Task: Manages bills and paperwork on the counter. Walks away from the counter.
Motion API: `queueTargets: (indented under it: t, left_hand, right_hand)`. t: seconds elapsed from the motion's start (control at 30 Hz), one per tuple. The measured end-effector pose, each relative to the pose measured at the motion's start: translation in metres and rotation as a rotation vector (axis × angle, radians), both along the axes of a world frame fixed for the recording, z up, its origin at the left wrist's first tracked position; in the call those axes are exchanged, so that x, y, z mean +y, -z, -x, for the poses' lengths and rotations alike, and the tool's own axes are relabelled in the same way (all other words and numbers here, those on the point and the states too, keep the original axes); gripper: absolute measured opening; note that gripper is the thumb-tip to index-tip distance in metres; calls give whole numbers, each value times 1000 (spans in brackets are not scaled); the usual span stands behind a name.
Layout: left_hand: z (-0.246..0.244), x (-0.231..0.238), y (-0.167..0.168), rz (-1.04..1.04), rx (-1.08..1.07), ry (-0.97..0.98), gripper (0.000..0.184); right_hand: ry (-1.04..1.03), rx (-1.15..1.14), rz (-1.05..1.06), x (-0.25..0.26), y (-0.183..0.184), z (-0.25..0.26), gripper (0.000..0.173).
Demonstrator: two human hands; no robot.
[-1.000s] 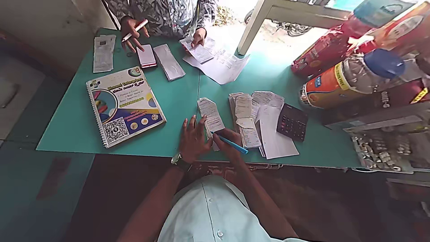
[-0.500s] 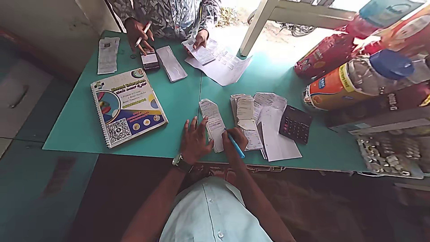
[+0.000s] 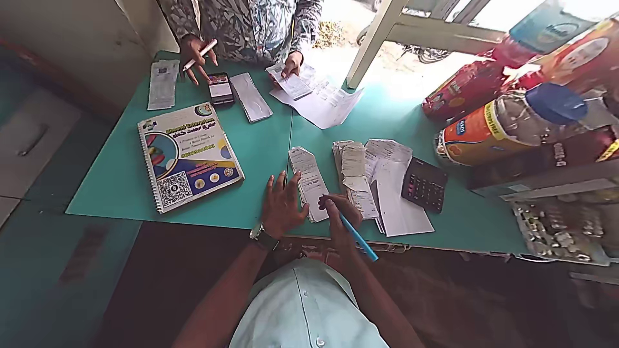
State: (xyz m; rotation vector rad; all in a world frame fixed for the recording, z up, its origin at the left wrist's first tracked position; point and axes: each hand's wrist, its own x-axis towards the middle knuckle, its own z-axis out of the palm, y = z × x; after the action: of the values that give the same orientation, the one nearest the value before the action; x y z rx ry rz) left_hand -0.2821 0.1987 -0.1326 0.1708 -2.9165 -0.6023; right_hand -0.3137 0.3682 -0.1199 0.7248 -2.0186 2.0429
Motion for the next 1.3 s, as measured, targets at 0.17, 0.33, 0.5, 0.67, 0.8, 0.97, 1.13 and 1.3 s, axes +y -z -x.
queueTargets:
  t: [0.17,0.33,0.5,0.67,0.8,0.97,1.13,1.3]
  left_hand:
    - [1,1,4,9,39,8,80]
    - [0,0,3,8,57,27,72]
    - [-12,-3,8,-4,363,157,23]
    - [-14,-1,7,36,372,210,27]
    - [-12,0,9,34,329,202,29]
    - [-11,-2,8,-14,310,190,26]
    - [-10,-1,9,-11,324,209,31]
    - [-9,-9,17,7,363,248,40]
  right_hand:
    - [-56,-148,-144,-3,4,18,12]
    - [-8,-106,-273,-4,16,24,8]
    - [0,-115,-298,-4,14,25,9]
    - [4,-85,-313,-4,15,28,9]
    - [-6,-63,-311,-5,17,27,10]
    - [-21,-74,-336,-6,16,26,9]
    - [-30,-130,-335,-3,9,22,11]
    - [-67,106,-167,6,-3,2,23]
